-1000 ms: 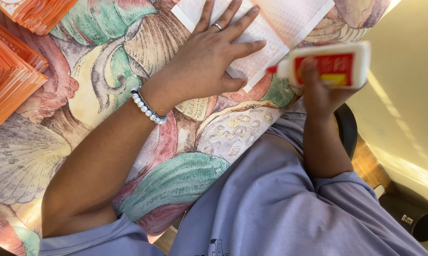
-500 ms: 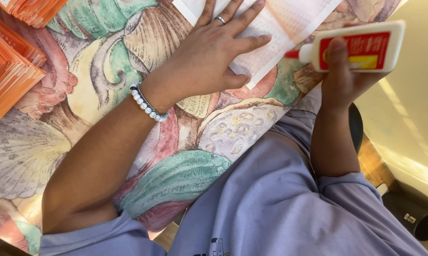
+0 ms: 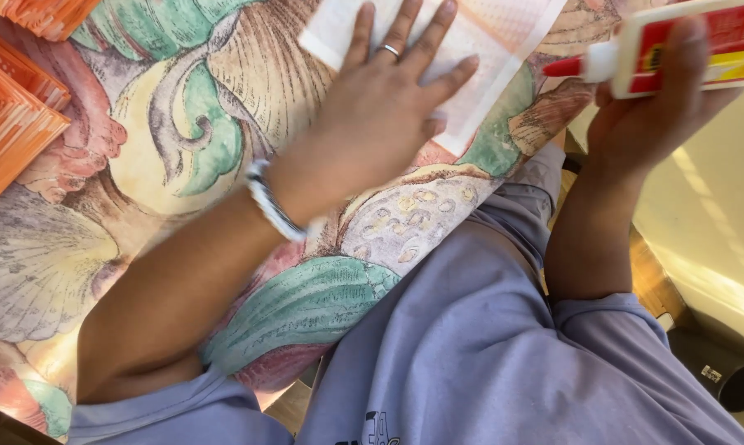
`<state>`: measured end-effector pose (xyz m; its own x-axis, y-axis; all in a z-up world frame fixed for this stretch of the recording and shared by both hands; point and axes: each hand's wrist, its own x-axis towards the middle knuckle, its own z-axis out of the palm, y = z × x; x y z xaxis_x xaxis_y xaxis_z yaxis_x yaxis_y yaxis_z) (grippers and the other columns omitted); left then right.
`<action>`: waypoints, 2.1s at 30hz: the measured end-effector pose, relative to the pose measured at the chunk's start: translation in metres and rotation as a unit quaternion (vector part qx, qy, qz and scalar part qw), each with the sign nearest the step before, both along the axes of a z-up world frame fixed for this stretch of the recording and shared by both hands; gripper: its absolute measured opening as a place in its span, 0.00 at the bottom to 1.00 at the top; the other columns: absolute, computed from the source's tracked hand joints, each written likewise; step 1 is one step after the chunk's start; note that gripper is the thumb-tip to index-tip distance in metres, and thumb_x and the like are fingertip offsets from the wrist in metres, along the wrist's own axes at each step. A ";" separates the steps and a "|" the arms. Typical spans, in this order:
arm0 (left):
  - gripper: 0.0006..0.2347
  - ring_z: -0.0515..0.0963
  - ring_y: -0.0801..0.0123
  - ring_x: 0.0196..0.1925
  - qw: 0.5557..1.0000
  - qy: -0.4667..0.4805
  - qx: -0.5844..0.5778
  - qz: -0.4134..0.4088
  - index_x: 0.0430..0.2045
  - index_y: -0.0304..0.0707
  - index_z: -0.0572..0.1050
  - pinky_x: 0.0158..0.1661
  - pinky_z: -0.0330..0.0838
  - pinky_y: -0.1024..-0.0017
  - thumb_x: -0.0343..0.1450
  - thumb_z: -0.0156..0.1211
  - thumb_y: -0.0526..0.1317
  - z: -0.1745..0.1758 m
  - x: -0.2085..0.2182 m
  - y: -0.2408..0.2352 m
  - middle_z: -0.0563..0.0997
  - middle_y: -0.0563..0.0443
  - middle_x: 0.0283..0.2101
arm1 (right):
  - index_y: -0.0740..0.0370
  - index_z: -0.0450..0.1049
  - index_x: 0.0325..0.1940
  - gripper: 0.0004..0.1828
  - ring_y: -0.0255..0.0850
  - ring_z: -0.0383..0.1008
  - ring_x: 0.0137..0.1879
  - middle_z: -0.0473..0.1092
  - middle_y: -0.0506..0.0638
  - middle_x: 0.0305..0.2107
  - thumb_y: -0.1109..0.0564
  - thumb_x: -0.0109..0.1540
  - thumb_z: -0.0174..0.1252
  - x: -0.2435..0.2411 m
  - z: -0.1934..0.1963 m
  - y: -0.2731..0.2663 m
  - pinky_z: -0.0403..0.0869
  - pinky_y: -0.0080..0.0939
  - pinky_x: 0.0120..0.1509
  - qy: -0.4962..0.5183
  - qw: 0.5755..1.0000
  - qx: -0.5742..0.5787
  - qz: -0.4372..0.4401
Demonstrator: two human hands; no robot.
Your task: Applying glue to the edges of paper bags and folding them to assemble or seal them.
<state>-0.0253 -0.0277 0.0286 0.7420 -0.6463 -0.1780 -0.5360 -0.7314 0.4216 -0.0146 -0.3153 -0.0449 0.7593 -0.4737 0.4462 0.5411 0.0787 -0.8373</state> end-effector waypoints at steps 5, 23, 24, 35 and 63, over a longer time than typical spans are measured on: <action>0.28 0.59 0.41 0.71 0.966 -0.191 0.176 0.006 0.72 0.51 0.58 0.65 0.57 0.47 0.72 0.49 0.41 0.006 -0.030 -0.025 0.56 0.34 0.72 | 0.66 0.71 0.45 0.20 0.59 0.76 0.38 0.69 0.63 0.31 0.47 0.66 0.69 -0.008 0.036 -0.006 0.76 0.57 0.38 0.047 0.997 -0.055 0.028; 0.21 0.45 0.48 0.79 0.994 -0.105 -0.041 0.010 0.76 0.44 0.50 0.73 0.37 0.40 0.87 0.41 0.45 0.013 -0.012 0.007 0.49 0.39 0.78 | 0.64 0.72 0.54 0.15 0.51 0.78 0.55 0.74 0.58 0.48 0.58 0.67 0.67 -0.073 0.028 0.055 0.83 0.49 0.62 0.121 0.976 -0.169 0.070; 0.21 0.39 0.47 0.80 0.995 -0.090 -0.039 -0.035 0.77 0.44 0.48 0.75 0.27 0.42 0.88 0.38 0.44 0.014 -0.019 0.020 0.44 0.37 0.79 | 0.64 0.71 0.54 0.15 0.50 0.78 0.55 0.74 0.58 0.48 0.58 0.68 0.67 -0.073 0.030 0.058 0.82 0.48 0.64 0.120 0.973 -0.181 0.082; 0.22 0.42 0.40 0.79 0.992 -0.102 -0.061 -0.047 0.75 0.42 0.61 0.68 0.30 0.24 0.83 0.43 0.46 -0.009 -0.035 0.037 0.49 0.36 0.78 | 0.70 0.71 0.51 0.13 0.53 0.78 0.50 0.73 0.64 0.44 0.65 0.66 0.66 -0.075 0.024 0.074 0.80 0.49 0.55 0.104 0.960 -0.256 0.052; 0.21 0.44 0.40 0.78 0.986 -0.138 -0.092 -0.033 0.73 0.43 0.67 0.68 0.32 0.22 0.83 0.48 0.47 -0.018 -0.039 0.040 0.53 0.36 0.77 | 0.66 0.62 0.65 0.20 0.60 0.70 0.62 0.67 0.67 0.54 0.74 0.73 0.60 -0.069 0.008 0.063 0.74 0.64 0.72 0.024 0.979 -0.192 0.062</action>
<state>-0.0640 0.0124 0.0105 0.7009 -0.6977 0.1483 -0.6927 -0.6160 0.3752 -0.0837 -0.2527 -0.0367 0.8247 -0.1819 0.5355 0.5063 -0.1845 -0.8424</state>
